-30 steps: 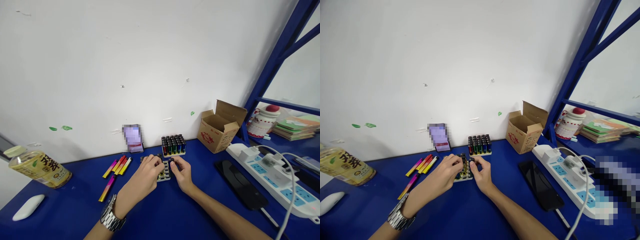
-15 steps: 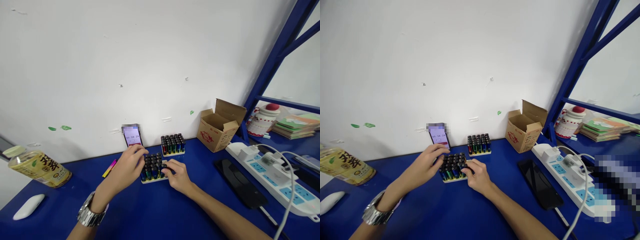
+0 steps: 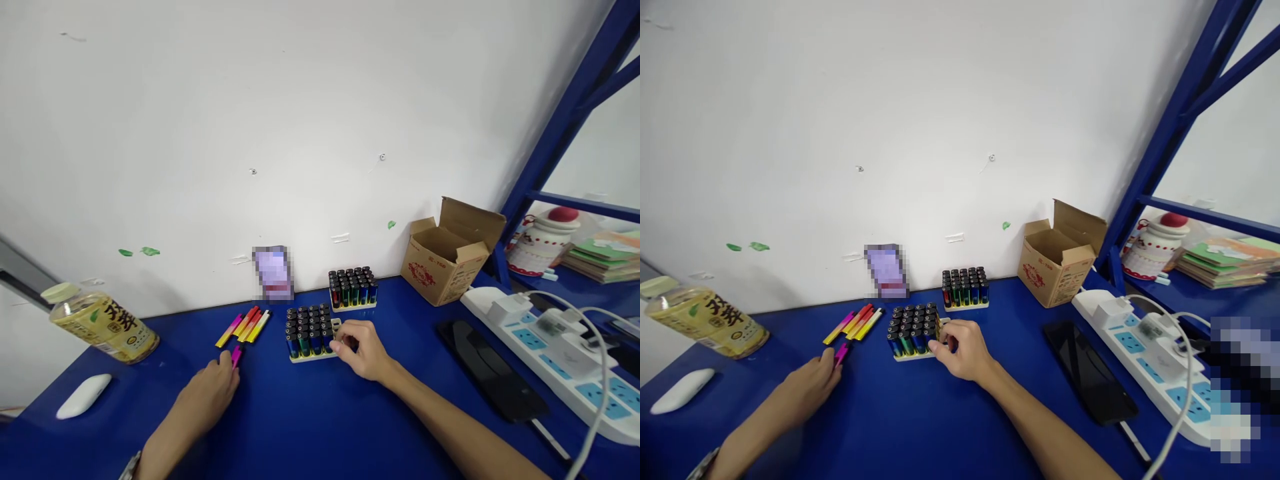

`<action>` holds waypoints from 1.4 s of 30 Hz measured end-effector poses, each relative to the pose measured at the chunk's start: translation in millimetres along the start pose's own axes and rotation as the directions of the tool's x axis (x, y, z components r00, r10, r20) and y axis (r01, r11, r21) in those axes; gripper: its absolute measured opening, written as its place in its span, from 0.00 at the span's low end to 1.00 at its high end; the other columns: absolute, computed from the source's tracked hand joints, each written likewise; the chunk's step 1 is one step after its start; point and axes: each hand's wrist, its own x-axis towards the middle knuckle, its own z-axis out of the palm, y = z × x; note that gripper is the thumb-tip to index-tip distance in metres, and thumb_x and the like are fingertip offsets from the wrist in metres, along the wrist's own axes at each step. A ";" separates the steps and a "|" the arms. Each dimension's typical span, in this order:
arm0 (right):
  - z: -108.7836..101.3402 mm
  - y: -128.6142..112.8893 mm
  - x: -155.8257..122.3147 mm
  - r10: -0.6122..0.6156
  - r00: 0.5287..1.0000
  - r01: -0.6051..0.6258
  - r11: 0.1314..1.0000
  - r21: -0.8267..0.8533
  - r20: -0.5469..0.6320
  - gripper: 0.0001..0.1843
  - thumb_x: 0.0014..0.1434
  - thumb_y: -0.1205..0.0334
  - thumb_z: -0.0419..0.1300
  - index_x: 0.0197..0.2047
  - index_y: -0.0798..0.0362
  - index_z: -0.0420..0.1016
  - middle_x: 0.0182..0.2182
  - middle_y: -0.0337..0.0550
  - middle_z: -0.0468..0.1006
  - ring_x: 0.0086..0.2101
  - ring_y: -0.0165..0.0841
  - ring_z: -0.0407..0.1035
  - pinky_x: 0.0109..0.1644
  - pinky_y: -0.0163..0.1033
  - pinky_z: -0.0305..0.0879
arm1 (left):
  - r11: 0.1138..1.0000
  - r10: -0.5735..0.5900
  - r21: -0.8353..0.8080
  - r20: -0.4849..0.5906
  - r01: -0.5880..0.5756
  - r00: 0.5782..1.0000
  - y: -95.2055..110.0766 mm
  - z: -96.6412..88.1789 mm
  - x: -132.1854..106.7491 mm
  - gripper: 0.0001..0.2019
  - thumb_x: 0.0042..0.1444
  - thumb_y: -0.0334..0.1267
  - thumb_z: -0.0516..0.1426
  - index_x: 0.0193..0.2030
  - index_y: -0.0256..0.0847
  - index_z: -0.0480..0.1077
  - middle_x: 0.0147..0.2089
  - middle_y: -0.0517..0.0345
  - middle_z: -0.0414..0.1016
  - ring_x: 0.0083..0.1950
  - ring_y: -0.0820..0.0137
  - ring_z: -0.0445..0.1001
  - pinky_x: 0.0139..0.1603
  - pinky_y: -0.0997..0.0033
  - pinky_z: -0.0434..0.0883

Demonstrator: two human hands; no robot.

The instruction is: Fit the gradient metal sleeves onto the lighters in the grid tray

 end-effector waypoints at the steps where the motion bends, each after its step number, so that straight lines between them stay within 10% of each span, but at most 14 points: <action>1: -0.3 0.7 0.1 -0.001 0.999 0.002 1.000 0.024 -0.038 0.15 0.57 0.60 0.54 0.20 0.53 0.64 0.16 0.37 0.66 0.18 0.27 0.58 0.22 0.33 0.52 | 1.000 0.005 -0.010 0.021 -0.005 1.000 5.4 -1.0 -3.2 0.10 0.58 0.39 0.44 0.30 0.41 0.61 0.25 0.51 0.69 0.27 0.58 0.74 0.30 0.62 0.67; 8: 8.2 -17.5 1.8 -0.271 0.922 0.274 0.961 -0.028 -0.277 0.19 0.62 0.55 0.49 0.22 0.52 0.64 0.17 0.37 0.63 0.20 0.29 0.56 0.26 0.37 0.54 | 0.857 0.286 -0.372 -0.230 -0.356 0.930 79.2 -51.5 -24.1 0.12 0.63 0.48 0.44 0.39 0.44 0.61 0.30 0.60 0.68 0.28 0.69 0.71 0.30 0.70 0.67; 15: 13.2 -41.6 2.3 -0.053 0.971 0.087 0.986 0.142 -0.232 0.12 0.63 0.63 0.49 0.27 0.52 0.62 0.23 0.37 0.62 0.24 0.29 0.58 0.27 0.35 0.56 | 0.736 0.435 -0.327 -0.441 -0.592 0.785 130.6 -48.6 -34.2 0.09 0.63 0.42 0.48 0.44 0.42 0.65 0.33 0.58 0.71 0.28 0.72 0.72 0.28 0.74 0.69; 20: 5.7 -14.6 9.0 0.221 0.890 -0.094 0.945 0.315 -0.399 0.04 0.63 0.61 0.49 0.39 0.51 0.62 0.32 0.39 0.70 0.30 0.30 0.66 0.36 0.37 0.64 | 0.878 0.159 -0.296 -0.560 -0.376 0.813 84.0 -46.4 6.0 0.12 0.64 0.41 0.44 0.38 0.40 0.65 0.34 0.54 0.73 0.34 0.67 0.74 0.38 0.68 0.70; 27: 1.2 16.0 21.3 0.574 0.818 -0.427 0.633 0.646 -0.021 0.15 0.55 0.50 0.53 0.24 0.51 0.60 0.12 0.25 0.49 0.13 0.22 0.41 0.16 0.30 0.39 | 0.980 -0.197 0.004 -0.132 0.200 0.971 -8.4 -22.6 61.5 0.21 0.60 0.46 0.42 0.47 0.34 0.66 0.42 0.38 0.73 0.45 0.49 0.74 0.40 0.56 0.69; 36: 5.0 24.6 19.9 0.716 0.698 -0.534 0.533 0.657 -0.013 0.27 0.59 0.49 0.44 0.12 0.50 0.52 0.08 0.30 0.48 0.11 0.23 0.42 0.15 0.30 0.38 | 0.967 -0.255 0.001 -0.015 0.255 0.967 -24.7 -4.7 51.5 0.17 0.60 0.41 0.41 0.43 0.32 0.65 0.38 0.35 0.75 0.41 0.50 0.76 0.38 0.60 0.68; 42: 3.3 22.5 20.1 0.542 0.840 -0.404 0.664 0.629 -0.033 0.25 0.60 0.39 0.46 0.25 0.51 0.62 0.11 0.28 0.55 0.13 0.24 0.46 0.16 0.31 0.47 | 0.970 -0.232 -0.084 -0.040 0.228 0.972 -30.1 -3.6 46.9 0.17 0.59 0.37 0.40 0.46 0.32 0.64 0.43 0.35 0.74 0.45 0.54 0.76 0.40 0.63 0.69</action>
